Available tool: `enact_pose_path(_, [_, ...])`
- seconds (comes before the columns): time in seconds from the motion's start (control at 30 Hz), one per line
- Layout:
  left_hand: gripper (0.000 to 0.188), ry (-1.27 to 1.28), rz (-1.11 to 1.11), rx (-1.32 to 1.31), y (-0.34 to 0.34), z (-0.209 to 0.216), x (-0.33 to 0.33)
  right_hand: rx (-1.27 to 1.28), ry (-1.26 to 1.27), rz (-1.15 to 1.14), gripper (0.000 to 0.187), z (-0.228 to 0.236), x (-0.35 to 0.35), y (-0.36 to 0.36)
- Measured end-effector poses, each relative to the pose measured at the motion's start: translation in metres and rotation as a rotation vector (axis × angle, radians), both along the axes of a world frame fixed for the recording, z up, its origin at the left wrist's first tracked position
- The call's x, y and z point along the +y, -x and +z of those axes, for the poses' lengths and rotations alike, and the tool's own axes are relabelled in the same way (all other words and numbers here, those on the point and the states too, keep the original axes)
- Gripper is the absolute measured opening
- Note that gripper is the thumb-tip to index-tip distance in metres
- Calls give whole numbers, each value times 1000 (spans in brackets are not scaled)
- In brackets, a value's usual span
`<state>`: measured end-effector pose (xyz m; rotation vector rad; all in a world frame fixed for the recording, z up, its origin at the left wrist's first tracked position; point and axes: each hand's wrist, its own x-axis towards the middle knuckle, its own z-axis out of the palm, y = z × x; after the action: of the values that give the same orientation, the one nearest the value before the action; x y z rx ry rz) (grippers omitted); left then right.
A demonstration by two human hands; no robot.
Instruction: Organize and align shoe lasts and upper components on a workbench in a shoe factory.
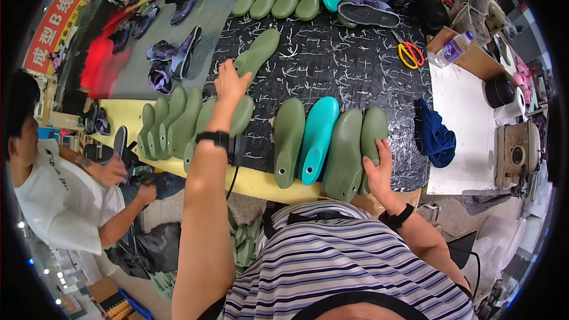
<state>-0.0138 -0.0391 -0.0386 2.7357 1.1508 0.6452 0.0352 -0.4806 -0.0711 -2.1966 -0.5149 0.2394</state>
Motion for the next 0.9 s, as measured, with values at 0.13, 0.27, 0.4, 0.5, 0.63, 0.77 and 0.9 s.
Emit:
enact_pose_path(0.13, [53, 144, 93, 250, -24, -15, 22, 54, -3, -28, 58, 5, -1, 1])
enact_pose_path(0.27, [50, 111, 211, 249, -22, -6, 33, 4, 22, -46, 56, 4, 0, -1])
enact_pose_path(0.4, [52, 164, 321, 303, 4, 0, 41, 25, -21, -24, 58, 5, 2, 0])
enact_pose_path(0.5, [55, 96, 269, 293, 19, 9, 23, 16, -9, -25, 58, 4, 2, -1])
enact_pose_path(0.63, [60, -32, -179, -89, 37, 31, -82, 27, -15, -48, 57, 3, 0, -2])
enact_pose_path(0.77, [50, 276, -405, -43, 85, 32, -212, 36, -29, -55, 58, 4, 3, -2])
enact_pose_path(0.9, [44, 154, -403, 204, 93, 20, -254, 10, -23, -37, 59, -1, 2, -2])
